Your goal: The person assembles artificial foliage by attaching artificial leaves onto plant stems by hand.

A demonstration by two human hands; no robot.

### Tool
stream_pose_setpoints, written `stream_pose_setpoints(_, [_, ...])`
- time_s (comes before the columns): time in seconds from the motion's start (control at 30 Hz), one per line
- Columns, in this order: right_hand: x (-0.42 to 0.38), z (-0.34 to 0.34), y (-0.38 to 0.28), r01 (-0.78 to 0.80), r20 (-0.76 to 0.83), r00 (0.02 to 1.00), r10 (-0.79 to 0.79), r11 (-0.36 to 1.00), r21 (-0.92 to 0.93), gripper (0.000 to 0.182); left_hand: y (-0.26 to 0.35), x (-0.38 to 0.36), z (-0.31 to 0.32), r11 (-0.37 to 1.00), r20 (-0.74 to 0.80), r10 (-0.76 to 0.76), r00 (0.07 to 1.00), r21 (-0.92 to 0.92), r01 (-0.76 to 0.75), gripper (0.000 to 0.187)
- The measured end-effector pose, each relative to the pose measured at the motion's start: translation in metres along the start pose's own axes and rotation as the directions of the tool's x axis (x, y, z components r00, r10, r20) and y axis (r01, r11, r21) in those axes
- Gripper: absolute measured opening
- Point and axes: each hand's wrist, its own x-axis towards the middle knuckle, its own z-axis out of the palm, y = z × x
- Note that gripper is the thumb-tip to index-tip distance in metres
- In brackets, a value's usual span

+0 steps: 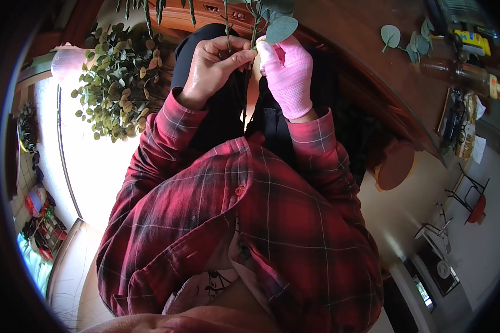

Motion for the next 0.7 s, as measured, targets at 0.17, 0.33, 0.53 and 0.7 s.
stream_pose_setpoints(0.17, [0.0, -0.001, 0.004, 0.03, 0.007, 1.0, -0.03, 0.999, -0.03, 0.013, 0.0, 0.0, 0.0, 1.0, 0.009, -0.001, 1.0, -0.014, 0.001, 0.009])
stream_pose_setpoints(0.33, [-0.001, -0.002, 0.004, 0.046, 0.013, 0.999, -0.045, 0.996, -0.08, 0.013, 0.0, 0.0, 0.003, 1.0, -0.009, 0.024, 1.0, -0.006, -0.024, 0.009])
stream_pose_setpoints(0.53, [0.0, -0.002, 0.009, 0.104, 0.02, 0.995, -0.102, 0.985, -0.136, 0.013, 0.0, 0.0, 0.002, 1.0, -0.004, 0.019, 1.0, 0.007, -0.019, 0.01])
stream_pose_setpoints(0.7, [0.0, -0.002, 0.009, 0.144, 0.027, 0.99, -0.141, 0.973, -0.178, 0.013, 0.0, -0.001, 0.002, 1.0, 0.005, 0.009, 1.0, 0.012, -0.009, 0.011])
